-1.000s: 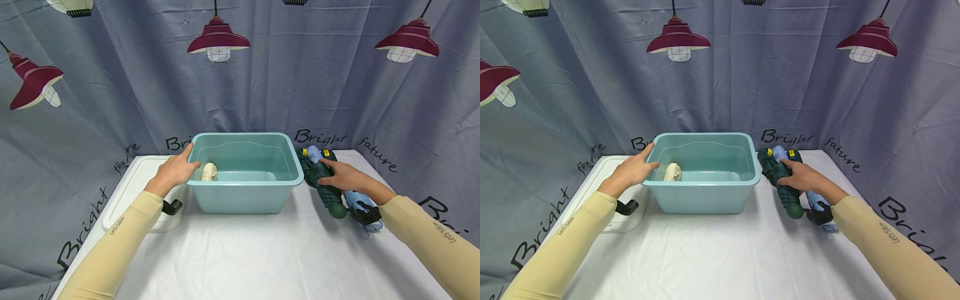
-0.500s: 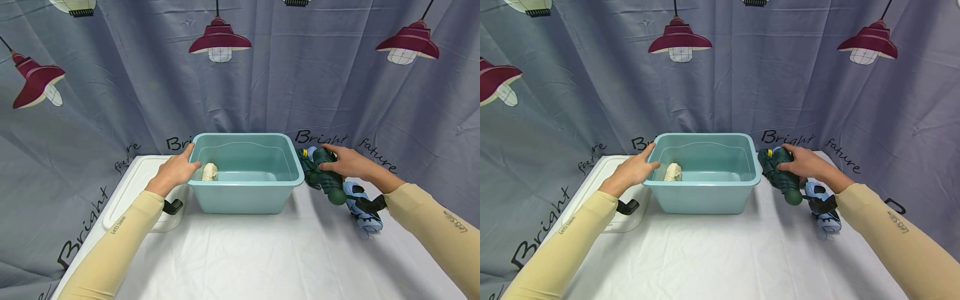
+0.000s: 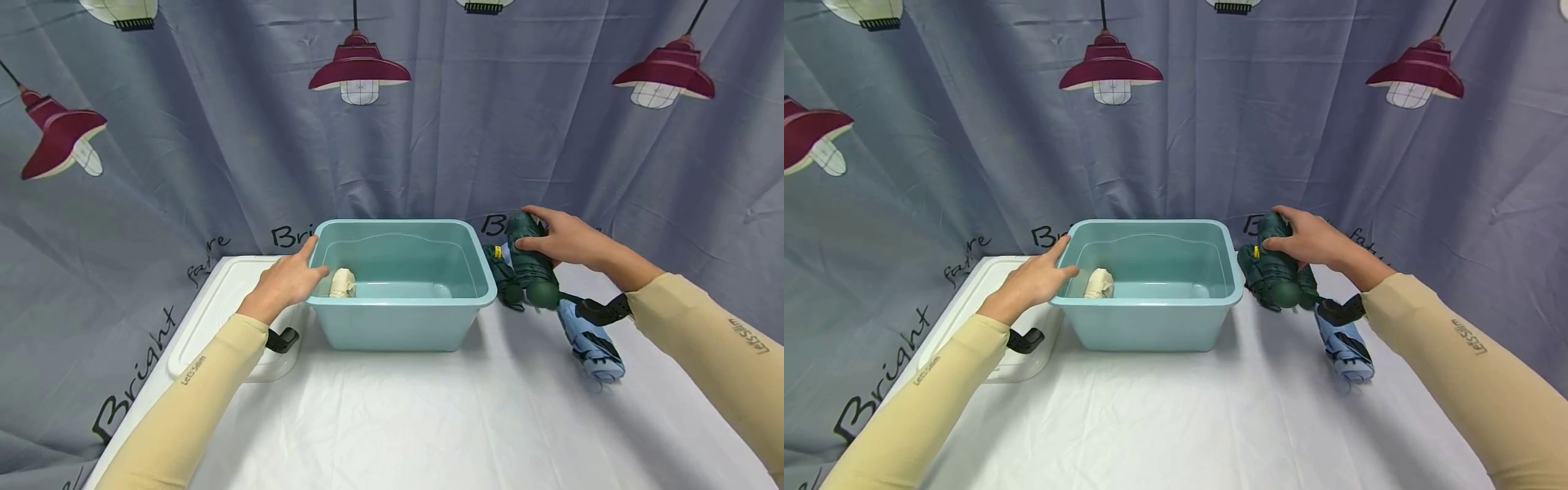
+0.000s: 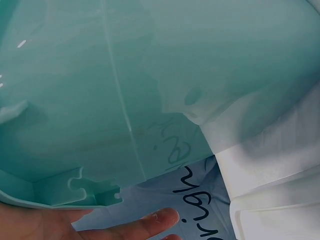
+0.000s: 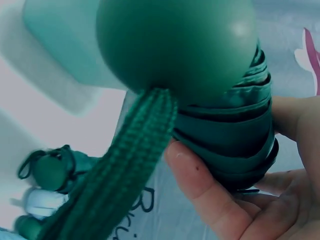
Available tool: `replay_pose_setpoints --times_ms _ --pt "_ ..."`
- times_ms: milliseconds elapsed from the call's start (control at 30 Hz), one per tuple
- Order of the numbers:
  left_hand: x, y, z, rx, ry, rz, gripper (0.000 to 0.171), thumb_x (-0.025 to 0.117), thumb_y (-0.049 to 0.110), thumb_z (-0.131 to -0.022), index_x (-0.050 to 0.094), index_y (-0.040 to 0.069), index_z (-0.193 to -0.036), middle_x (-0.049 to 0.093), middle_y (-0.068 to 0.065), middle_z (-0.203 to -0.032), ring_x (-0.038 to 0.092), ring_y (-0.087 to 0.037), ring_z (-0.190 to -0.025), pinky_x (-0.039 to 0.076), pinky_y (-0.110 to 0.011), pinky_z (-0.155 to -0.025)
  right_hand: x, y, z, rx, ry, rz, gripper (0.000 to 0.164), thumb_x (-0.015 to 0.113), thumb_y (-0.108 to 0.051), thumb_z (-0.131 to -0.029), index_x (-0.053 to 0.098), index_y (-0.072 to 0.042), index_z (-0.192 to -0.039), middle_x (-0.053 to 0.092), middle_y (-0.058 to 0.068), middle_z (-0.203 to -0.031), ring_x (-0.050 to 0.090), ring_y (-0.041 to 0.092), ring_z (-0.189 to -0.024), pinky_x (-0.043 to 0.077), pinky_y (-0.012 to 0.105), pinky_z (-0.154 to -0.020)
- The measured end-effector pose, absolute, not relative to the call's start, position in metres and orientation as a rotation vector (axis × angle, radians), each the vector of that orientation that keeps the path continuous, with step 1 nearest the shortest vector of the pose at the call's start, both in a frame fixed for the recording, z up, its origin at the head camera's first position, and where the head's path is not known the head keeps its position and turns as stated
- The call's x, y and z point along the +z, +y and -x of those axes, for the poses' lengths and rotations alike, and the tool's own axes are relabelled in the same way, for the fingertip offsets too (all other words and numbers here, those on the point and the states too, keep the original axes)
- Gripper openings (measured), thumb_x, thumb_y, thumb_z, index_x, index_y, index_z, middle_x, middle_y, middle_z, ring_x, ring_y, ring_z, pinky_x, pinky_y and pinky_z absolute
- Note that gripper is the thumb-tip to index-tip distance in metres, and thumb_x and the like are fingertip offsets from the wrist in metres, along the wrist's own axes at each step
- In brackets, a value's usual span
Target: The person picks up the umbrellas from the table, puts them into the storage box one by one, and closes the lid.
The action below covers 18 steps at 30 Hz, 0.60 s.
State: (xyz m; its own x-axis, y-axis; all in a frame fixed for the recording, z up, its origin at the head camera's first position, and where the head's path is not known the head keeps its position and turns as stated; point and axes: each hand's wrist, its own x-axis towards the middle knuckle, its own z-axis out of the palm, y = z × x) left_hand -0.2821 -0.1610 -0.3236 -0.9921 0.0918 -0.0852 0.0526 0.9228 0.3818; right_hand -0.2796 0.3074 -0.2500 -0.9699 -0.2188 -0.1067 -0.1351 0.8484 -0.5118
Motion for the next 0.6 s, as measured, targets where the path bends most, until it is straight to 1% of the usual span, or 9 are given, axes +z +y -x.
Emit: replay_pose_setpoints --times_ms 100,133,233,333,400,467,500,533,600 --pt "-0.325 -0.162 0.282 0.585 2.974 -0.113 0.08 0.04 0.051 -0.097 0.003 0.028 -0.164 0.046 -0.024 -0.152 0.056 -0.04 -0.124 0.046 -0.057 -0.087 -0.243 0.3 0.283 -0.785 2.872 0.281 0.088 0.063 -0.041 -0.098 0.014 -0.005 -0.162 0.054 0.03 -0.125 0.068 0.024 -0.084 0.058 0.042 -0.068" --pt "-0.325 -0.163 0.281 0.588 2.975 -0.113 0.08 0.04 0.052 -0.097 0.003 0.027 -0.164 0.046 -0.024 -0.152 0.056 -0.04 -0.124 0.046 -0.057 -0.088 -0.24 0.297 0.284 -0.787 2.875 0.283 0.087 0.062 -0.041 -0.098 0.015 -0.006 -0.162 0.053 0.03 -0.127 0.068 0.026 -0.086 0.058 0.042 -0.069" --pt "-0.325 -0.163 0.281 0.596 2.976 -0.114 0.081 0.04 0.052 -0.096 0.003 0.028 -0.164 0.046 -0.023 -0.152 0.055 -0.04 -0.126 0.045 -0.058 -0.089 -0.232 0.287 0.287 -0.761 2.9 0.288 0.087 0.062 -0.043 -0.098 0.015 -0.007 -0.162 0.054 0.028 -0.124 0.066 0.027 -0.084 0.057 0.041 -0.069" --pt "-0.324 -0.162 0.281 0.603 2.979 -0.11 0.081 0.04 0.052 -0.097 0.003 0.029 -0.164 0.045 -0.023 -0.153 0.054 -0.04 -0.128 0.045 -0.059 -0.091 -0.225 0.275 0.292 -0.729 2.921 0.301 0.085 0.061 -0.044 -0.098 0.016 -0.01 -0.162 0.06 0.019 -0.099 0.063 0.025 -0.074 0.054 0.04 -0.068" --pt "-0.324 -0.162 0.281 0.604 2.978 -0.109 0.08 0.04 0.052 -0.097 0.002 0.029 -0.164 0.045 -0.023 -0.153 0.053 -0.041 -0.129 0.044 -0.06 -0.092 -0.222 0.267 0.295 -0.723 2.926 0.314 0.084 0.061 -0.043 -0.098 0.017 -0.011 -0.162 0.058 0.011 -0.081 0.06 0.022 -0.064 0.053 0.039 -0.066" --pt "-0.324 -0.162 0.281 0.602 2.976 -0.108 0.08 0.039 0.052 -0.097 0.002 0.029 -0.164 0.044 -0.023 -0.153 0.052 -0.041 -0.129 0.044 -0.06 -0.092 -0.219 0.258 0.298 -0.718 2.925 0.328 0.082 0.061 -0.042 -0.099 0.018 -0.012 -0.162 0.054 0.006 -0.07 0.057 0.021 -0.058 0.051 0.038 -0.064" --pt "-0.323 -0.162 0.281 0.6 2.975 -0.108 0.08 0.039 0.053 -0.097 0.002 0.029 -0.164 0.044 -0.023 -0.153 0.052 -0.041 -0.13 0.044 -0.06 -0.093 -0.218 0.253 0.3 -0.722 2.922 0.334 0.082 0.061 -0.042 -0.099 0.018 -0.013 -0.162 0.055 0.008 -0.07 0.058 0.021 -0.057 0.051 0.037 -0.065" --pt "-0.324 -0.162 0.28 0.598 2.975 -0.108 0.081 0.039 0.053 -0.097 0.001 0.029 -0.164 0.044 -0.024 -0.153 0.052 -0.041 -0.13 0.044 -0.06 -0.092 -0.217 0.249 0.302 -0.727 2.917 0.342 0.082 0.061 -0.041 -0.099 0.019 -0.013 -0.162 0.059 0.01 -0.076 0.059 0.022 -0.058 0.052 0.038 -0.065" --pt "-0.323 -0.162 0.28 0.597 2.978 -0.108 0.081 0.039 0.053 -0.097 0.001 0.029 -0.164 0.044 -0.023 -0.153 0.052 -0.041 -0.13 0.044 -0.06 -0.092 -0.215 0.241 0.306 -0.73 2.901 0.352 0.081 0.061 -0.04 -0.098 0.019 -0.013 -0.162 0.063 0.017 -0.097 0.063 0.022 -0.062 0.053 0.038 -0.067"
